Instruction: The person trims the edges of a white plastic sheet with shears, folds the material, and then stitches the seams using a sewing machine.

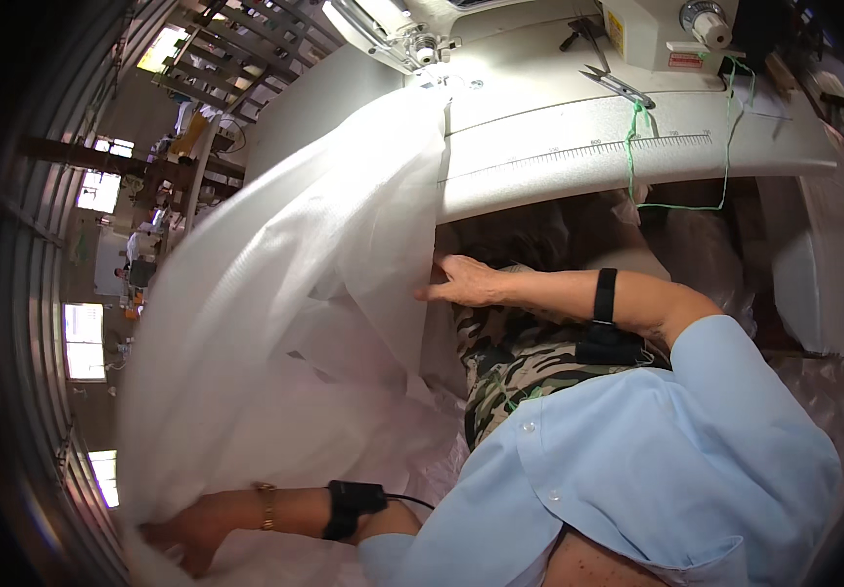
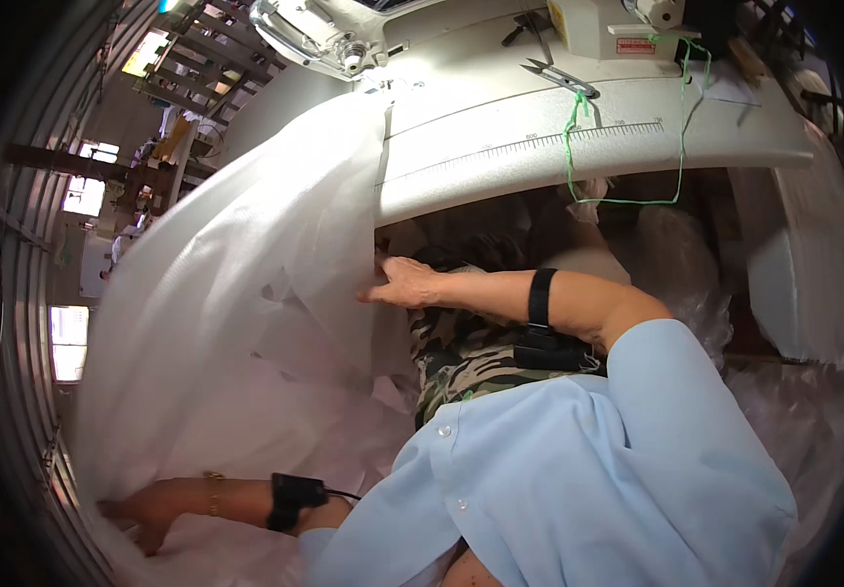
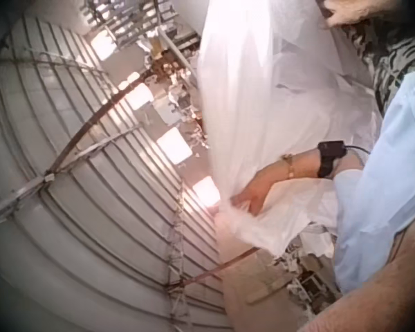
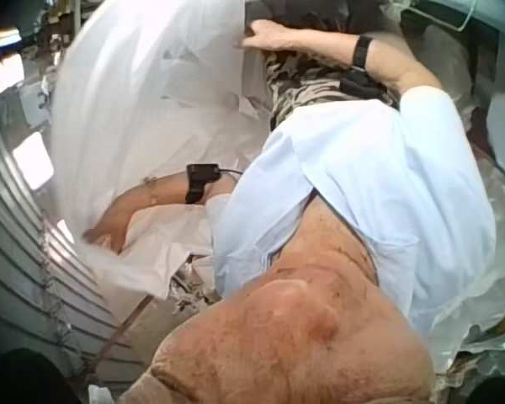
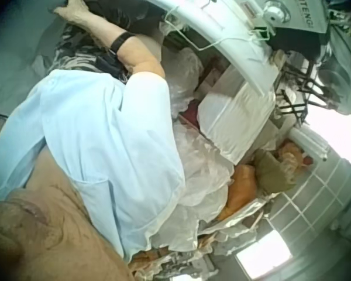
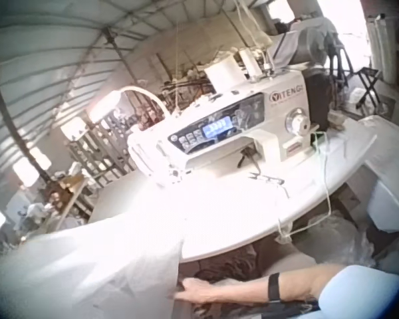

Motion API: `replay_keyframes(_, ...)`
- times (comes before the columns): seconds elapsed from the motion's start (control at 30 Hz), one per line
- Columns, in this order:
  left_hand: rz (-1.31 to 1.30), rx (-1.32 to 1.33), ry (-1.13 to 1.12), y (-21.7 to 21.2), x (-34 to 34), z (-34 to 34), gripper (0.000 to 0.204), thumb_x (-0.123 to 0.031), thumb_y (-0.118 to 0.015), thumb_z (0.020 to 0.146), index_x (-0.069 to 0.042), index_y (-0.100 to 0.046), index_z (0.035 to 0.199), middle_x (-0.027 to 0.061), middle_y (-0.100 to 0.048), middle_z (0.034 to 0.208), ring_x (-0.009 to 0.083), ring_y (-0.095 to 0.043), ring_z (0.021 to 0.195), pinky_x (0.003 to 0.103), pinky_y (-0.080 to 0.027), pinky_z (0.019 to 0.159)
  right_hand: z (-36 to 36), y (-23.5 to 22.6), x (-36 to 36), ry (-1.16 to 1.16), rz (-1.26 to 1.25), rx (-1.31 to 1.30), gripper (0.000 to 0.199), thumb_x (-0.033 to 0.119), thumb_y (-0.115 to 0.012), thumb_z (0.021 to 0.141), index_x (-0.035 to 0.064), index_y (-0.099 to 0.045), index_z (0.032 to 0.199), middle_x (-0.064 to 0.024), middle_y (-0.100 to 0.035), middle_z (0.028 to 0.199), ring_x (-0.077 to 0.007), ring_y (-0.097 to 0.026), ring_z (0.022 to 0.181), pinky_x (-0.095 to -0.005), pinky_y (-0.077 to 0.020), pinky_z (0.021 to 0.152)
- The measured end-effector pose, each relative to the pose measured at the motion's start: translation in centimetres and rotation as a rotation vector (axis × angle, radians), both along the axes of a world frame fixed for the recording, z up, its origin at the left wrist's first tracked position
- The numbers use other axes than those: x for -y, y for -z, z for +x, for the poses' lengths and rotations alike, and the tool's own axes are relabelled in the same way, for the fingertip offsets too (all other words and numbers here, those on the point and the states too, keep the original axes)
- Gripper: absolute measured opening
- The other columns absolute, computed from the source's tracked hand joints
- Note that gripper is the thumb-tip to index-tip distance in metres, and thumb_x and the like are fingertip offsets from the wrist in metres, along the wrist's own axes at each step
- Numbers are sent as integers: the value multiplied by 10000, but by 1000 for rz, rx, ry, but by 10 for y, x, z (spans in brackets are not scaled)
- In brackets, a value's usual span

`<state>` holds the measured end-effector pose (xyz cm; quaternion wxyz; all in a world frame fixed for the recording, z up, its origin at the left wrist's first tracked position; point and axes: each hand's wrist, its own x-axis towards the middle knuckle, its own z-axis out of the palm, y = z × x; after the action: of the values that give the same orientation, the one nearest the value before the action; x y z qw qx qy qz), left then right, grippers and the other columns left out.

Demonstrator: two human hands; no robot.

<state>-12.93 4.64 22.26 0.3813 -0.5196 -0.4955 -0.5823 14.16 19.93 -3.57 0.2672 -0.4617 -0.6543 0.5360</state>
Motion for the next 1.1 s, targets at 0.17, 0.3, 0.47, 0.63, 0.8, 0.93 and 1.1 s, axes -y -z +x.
replay_keyframes(0.17, 170, -260, -277, -101, -12, 31, 514, -363, -679, 855, -40, -559, 1237, 150, -565, 1259, 280, -536, 1166, 412, -466, 935, -34, 14, -21, 232, -72, -817, 566, 418, -650, 877, -47, -596, 1194, -170, -646, 1133, -212, -592, 1071, -329, -463, 924)
replay_keyframes(0.3, 175, -341, -560, -148, -20, 34, 531, -409, -705, 842, -44, -585, 1209, 138, -591, 1226, 271, -560, 1135, 418, -485, 909, -29, 8, -10, 138, -152, -766, 498, 376, -662, 877, -31, -632, 1162, -168, -673, 1074, -200, -624, 1019, -321, -474, 908)
replay_keyframes(0.47, -132, -616, -906, -159, -27, -61, 557, -466, -737, 825, -48, -616, 1174, 125, -623, 1186, 259, -590, 1095, 425, -508, 877, 15, -26, 37, 135, 10, -641, 481, 382, -607, 914, 37, -547, 585, 31, -403, 526, -114, -335, 503, -329, -338, 480)
replay_keyframes(0.63, -911, -532, -1015, -34, -48, -206, 597, -451, -649, 893, -39, -524, 1307, 159, -456, 1418, 314, -351, 1368, 434, -292, 1139, 60, -52, 70, 74, -145, -712, 327, 322, -602, 934, 7, -614, 849, 4, -541, 752, -89, -452, 704, -282, -401, 637)
replay_keyframes(0.8, -1690, -395, -507, 104, -59, -187, 275, -235, -685, 805, -59, -693, 1015, 172, -694, 936, 323, -656, 937, 435, -501, 849, 56, -13, 102, 185, -264, -705, 371, 319, -589, 946, -48, -628, 988, -61, -655, 931, -132, -597, 857, -296, -489, 764)
replay_keyframes(0.93, -1565, -38, 212, 118, -70, -48, 174, -121, -603, 869, 27, -662, 941, 193, -689, 807, 277, -690, 769, 346, -528, 742, 61, 21, 99, 419, -189, -309, 420, 361, -564, 957, -56, -612, 946, -104, -642, 835, -138, -581, 783, -324, -482, 703)
replay_keyframes(1.1, -1176, -60, 827, 146, -63, 134, 221, -107, -675, 876, 50, -627, 1024, 171, -664, 934, 261, -674, 882, 328, -532, 774, 64, -3, 108, 375, -8, -339, 425, 330, -547, 971, -65, -590, 819, -67, -567, 672, -97, -470, 646, -321, -419, 576)
